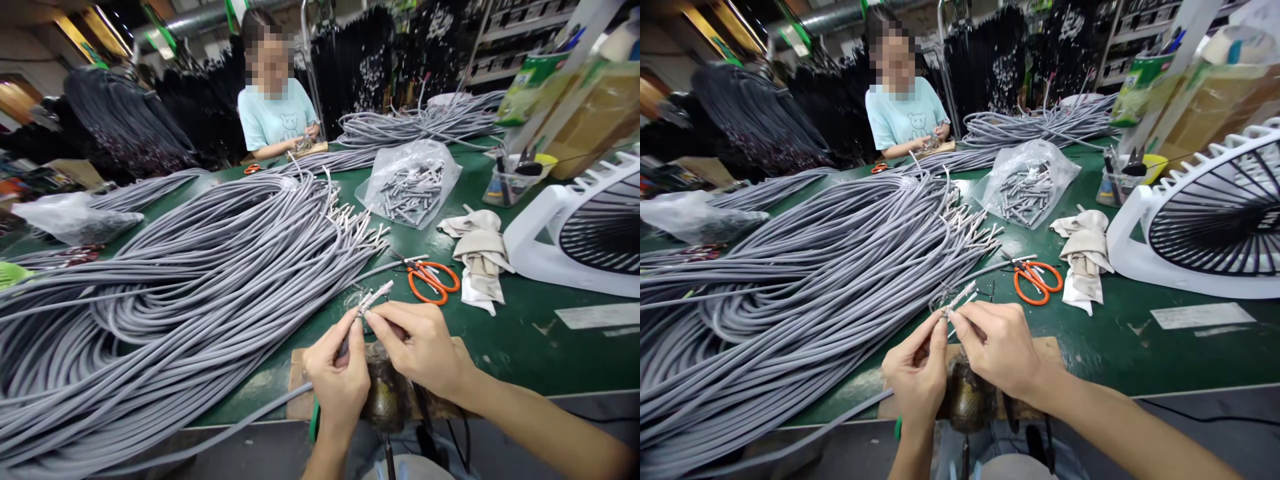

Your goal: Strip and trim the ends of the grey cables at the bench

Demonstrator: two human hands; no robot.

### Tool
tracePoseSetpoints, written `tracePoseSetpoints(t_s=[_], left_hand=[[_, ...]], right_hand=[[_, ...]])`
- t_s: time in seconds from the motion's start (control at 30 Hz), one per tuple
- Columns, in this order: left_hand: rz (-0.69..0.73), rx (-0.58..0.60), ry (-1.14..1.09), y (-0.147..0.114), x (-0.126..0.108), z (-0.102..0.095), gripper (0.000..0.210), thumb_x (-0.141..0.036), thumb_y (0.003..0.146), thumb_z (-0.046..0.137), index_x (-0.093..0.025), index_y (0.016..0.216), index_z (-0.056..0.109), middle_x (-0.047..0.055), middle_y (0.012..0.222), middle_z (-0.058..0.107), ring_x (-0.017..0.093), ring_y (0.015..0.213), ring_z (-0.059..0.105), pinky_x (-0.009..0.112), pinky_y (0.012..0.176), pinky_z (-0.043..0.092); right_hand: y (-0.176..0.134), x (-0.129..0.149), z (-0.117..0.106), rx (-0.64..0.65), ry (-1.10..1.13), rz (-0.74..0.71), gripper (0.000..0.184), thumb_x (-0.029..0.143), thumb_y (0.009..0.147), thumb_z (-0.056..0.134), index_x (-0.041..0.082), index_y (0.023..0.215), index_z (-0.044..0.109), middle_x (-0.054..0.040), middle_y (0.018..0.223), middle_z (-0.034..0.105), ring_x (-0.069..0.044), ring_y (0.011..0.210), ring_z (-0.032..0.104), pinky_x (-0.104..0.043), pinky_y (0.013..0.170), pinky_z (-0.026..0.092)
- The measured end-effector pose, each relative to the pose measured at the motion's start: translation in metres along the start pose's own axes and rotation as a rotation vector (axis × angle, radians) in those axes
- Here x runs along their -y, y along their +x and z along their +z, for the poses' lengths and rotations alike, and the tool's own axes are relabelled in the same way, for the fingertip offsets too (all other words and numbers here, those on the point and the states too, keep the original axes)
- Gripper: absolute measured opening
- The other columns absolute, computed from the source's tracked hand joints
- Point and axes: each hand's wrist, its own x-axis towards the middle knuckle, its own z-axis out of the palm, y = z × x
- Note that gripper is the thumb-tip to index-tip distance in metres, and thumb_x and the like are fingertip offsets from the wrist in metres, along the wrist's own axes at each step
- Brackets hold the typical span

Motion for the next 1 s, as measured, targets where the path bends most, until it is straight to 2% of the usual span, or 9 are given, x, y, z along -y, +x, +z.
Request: tracePoseSetpoints(t_s=[0.1,0.17,0.23,0.4,0.47,0.57,0.73,0.9,1.0], left_hand=[[-0.094,0.052,-0.001,0.003,-0.001,0.003,0.02,-0.022,0.078,0.058,-0.014,0.092,0.071,0.008,0.088,0.072,0.019,0.074,0.068,0.025,0.067,0.056],[-0.199,0.119,-0.036,0.005,-0.001,0.005,0.023,-0.026,0.08,0.057,-0.014,0.093,0.071,0.009,0.087,0.072,0.02,0.072,0.068,0.025,0.063,0.055],[-0.268,0.126,-0.095,0.007,0.0,0.006,0.027,-0.03,0.081,0.055,-0.013,0.096,0.07,0.009,0.087,0.072,0.02,0.073,0.067,0.024,0.063,0.055],[-0.198,-0.032,-0.139,0.008,0.001,0.005,0.029,-0.031,0.078,0.059,-0.013,0.1,0.065,0.009,0.089,0.068,0.016,0.075,0.065,0.023,0.067,0.053],[-0.143,-0.082,-0.093,0.007,0.002,0.004,0.023,-0.028,0.077,0.061,-0.014,0.094,0.065,0.007,0.084,0.066,0.014,0.072,0.063,0.021,0.065,0.051],[-0.063,-0.12,-0.024,0.005,0.003,0.003,0.014,-0.024,0.079,0.058,-0.014,0.086,0.065,0.004,0.078,0.062,0.013,0.071,0.061,0.02,0.066,0.05],[0.003,-0.057,0.05,0.003,0.002,0.002,0.013,-0.021,0.081,0.055,-0.014,0.087,0.064,0.004,0.076,0.061,0.014,0.072,0.06,0.022,0.065,0.049],[0.103,-0.043,0.098,0.003,-0.002,0.003,0.012,-0.018,0.079,0.058,-0.014,0.085,0.067,0.003,0.068,0.06,0.011,0.058,0.056,0.02,0.053,0.045],[0.174,-0.059,0.124,0.003,-0.005,0.003,0.012,-0.016,0.077,0.06,-0.014,0.086,0.068,0.002,0.065,0.058,0.009,0.052,0.051,0.018,0.047,0.042]], right_hand=[[-0.006,0.007,0.004,-0.082,-0.087,-0.2,0.021,0.014,0.084,0.046,0.014,0.067,0.057,-0.0006,0.053,0.055,-0.009,0.048,0.048,-0.024,0.05,0.033],[-0.01,0.015,0.007,-0.074,-0.069,-0.421,0.025,0.016,0.085,0.043,0.017,0.063,0.056,0.0001,0.05,0.052,-0.01,0.046,0.047,-0.026,0.048,0.03],[-0.011,0.019,0.007,-0.056,-0.043,-0.516,0.029,0.017,0.086,0.039,0.018,0.061,0.054,0.0004,0.048,0.05,-0.011,0.045,0.044,-0.027,0.047,0.028],[-0.002,0.006,0.0,-0.098,-0.13,-0.073,0.023,0.016,0.086,0.044,0.015,0.069,0.059,-0.0016,0.057,0.057,-0.01,0.05,0.05,-0.023,0.052,0.036],[0.0,0.0,-0.002,-0.07,-0.117,0.012,0.023,0.017,0.086,0.045,0.015,0.071,0.061,-0.0023,0.061,0.06,-0.011,0.055,0.054,-0.022,0.056,0.039],[0.0,-0.003,0.0,-0.008,-0.084,0.042,0.024,0.019,0.087,0.044,0.015,0.072,0.061,-0.003,0.064,0.062,-0.011,0.058,0.056,-0.022,0.06,0.041],[-0.001,-0.001,0.003,0.03,-0.056,0.04,0.024,0.019,0.088,0.043,0.015,0.073,0.061,-0.0029,0.065,0.062,-0.011,0.059,0.057,-0.021,0.059,0.041],[-0.001,-0.001,0.002,0.022,-0.059,0.035,0.024,0.018,0.088,0.043,0.015,0.071,0.06,-0.0023,0.064,0.062,-0.01,0.058,0.056,-0.021,0.058,0.042],[-0.002,-0.001,0.001,-0.027,-0.1,-0.056,0.022,0.015,0.086,0.045,0.014,0.069,0.059,-0.0022,0.062,0.062,-0.01,0.055,0.056,-0.021,0.056,0.042]])
